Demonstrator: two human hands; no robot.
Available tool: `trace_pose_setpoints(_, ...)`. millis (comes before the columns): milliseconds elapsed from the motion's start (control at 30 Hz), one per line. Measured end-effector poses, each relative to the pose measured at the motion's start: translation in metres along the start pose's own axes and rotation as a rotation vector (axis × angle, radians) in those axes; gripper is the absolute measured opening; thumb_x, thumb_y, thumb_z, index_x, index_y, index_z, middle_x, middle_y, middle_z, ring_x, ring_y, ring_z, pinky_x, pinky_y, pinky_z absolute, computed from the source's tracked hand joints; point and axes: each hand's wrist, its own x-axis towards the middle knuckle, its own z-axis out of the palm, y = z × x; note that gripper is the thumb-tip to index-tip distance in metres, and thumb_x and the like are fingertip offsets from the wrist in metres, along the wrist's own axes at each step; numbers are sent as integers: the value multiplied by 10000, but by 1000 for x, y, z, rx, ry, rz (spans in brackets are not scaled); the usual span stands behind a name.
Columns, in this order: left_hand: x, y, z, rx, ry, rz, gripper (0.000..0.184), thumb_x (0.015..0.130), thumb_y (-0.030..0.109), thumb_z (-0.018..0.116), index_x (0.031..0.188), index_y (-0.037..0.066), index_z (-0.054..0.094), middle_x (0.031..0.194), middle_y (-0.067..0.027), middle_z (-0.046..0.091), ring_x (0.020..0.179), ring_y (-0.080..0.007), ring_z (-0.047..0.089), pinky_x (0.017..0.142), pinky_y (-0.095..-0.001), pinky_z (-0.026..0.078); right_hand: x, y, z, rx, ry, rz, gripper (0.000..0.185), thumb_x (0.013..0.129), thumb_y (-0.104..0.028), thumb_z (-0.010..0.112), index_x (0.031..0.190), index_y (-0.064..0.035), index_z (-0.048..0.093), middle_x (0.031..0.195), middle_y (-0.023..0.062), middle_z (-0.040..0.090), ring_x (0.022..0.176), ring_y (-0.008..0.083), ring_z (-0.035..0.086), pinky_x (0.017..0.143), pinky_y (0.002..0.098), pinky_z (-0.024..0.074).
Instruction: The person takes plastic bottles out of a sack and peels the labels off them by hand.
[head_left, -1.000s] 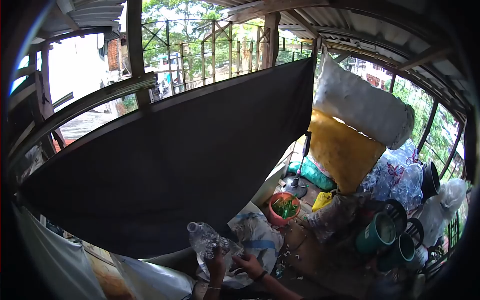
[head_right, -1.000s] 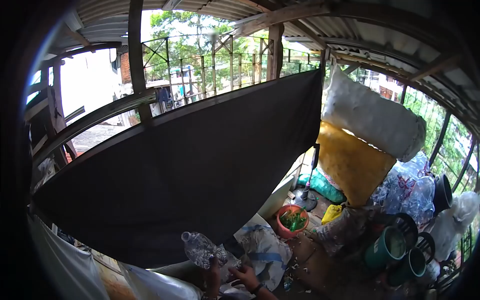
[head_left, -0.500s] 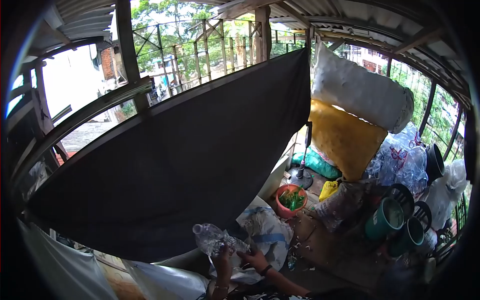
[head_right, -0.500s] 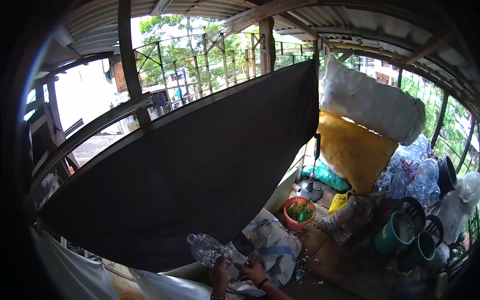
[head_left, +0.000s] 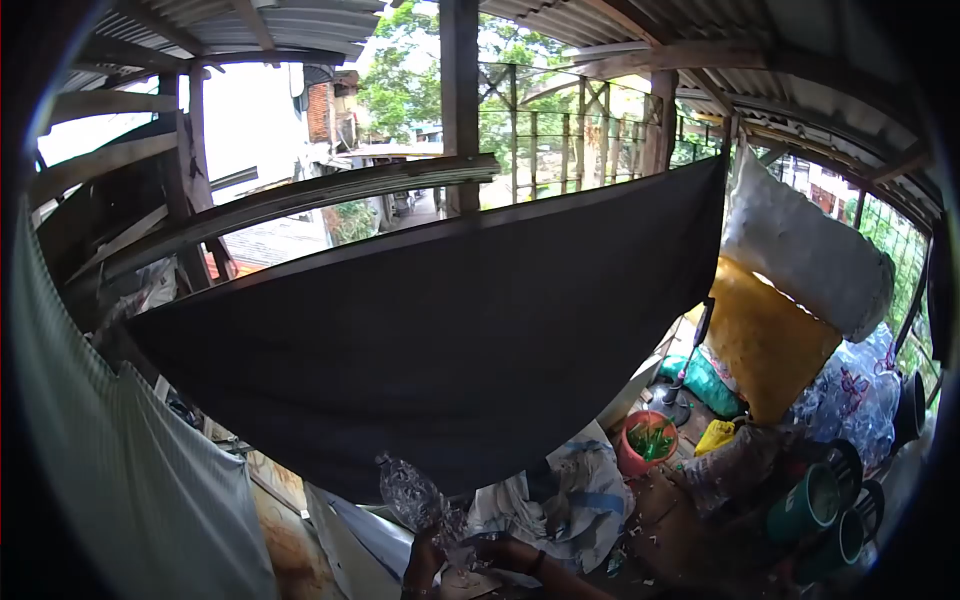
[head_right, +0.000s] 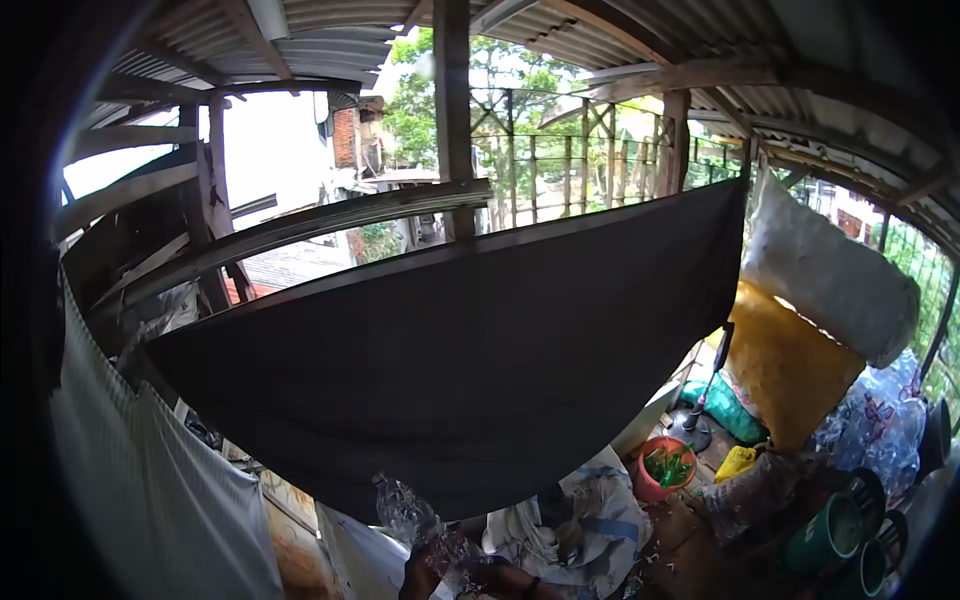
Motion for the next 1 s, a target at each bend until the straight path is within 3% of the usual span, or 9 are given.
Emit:
trace_pose_setpoints(33,-5,5,-18,64,-19,78,558,905,269,497,1381,6,370,1310,-193,504,1192,-355,498,1038,-442,389,2,-6,25,14,31,54,430,929,-221,564,1295,-2,511,1063,67,621,814,141,576,770,251,475)
trace_pose_setpoints(167,-24,24,-37,-192,-273,200,555,913,263,497,1408,81,325,1295,-275,476,1169,-422,502,1008,-504,415,35,30,65,-294,38,-69,399,919,-193,554,1275,-14,541,996,87,654,825,119,623,709,251,497)
trace_pose_setpoints(200,-30,30,-42,-203,-270,214,555,913,263,497,1408,81,325,1295,-275,476,1169,-422,502,1008,-504,415,22,-1,115,-212,265,62,366,917,-188,553,1245,-28,572,900,86,669,819,131,649,694,257,519)
trace_pose_setpoints(333,-34,34,-112,-306,117,209,501,926,281,512,1379,126,364,1159,-238,547,1052,-422,576,925,-513,481,70,43,108,-381,253,184,714,724,-436,788,1252,-28,536,1161,171,619,1065,281,605,823,374,519)
trace_pose_setpoints(433,-41,47,-132,-369,318,139,371,934,302,519,1252,117,470,821,-109,581,799,-311,630,818,-472,525,66,35,152,-448,259,100,333,921,-201,551,1204,-33,605,832,83,674,773,152,663,683,271,540)
trace_pose_setpoints(500,-44,64,-142,-470,19,114,261,930,309,533,1112,122,547,614,-16,466,612,-200,535,686,-410,514,77,46,150,-361,189,220,405,922,-245,566,1271,-39,546,968,113,666,867,173,668,697,273,546)
trace_pose_setpoints(533,-48,69,-144,-358,151,71,165,927,302,538,940,144,580,533,27,372,516,-146,408,595,-353,443,78,50,148,-361,193,224,405,922,-245,566,1271,-39,546,968,113,666,867,173,668,697,273,546)
trace_pose_setpoints(733,-41,49,-168,-287,12,82,193,917,262,538,755,164,500,544,24,344,542,-119,371,573,-314,350,54,43,149,34,-196,204,527,925,-297,565,1366,-42,429,1192,161,591,1015,223,633,828,318,530)
trace_pose_setpoints(1000,-45,37,-126,-514,-563,-336,92,870,195,570,895,107,584,756,-28,544,649,-174,513,680,-326,430,47,48,149,64,-176,202,555,925,-305,564,1379,-32,400,1234,168,564,1048,238,618,868,338,516)
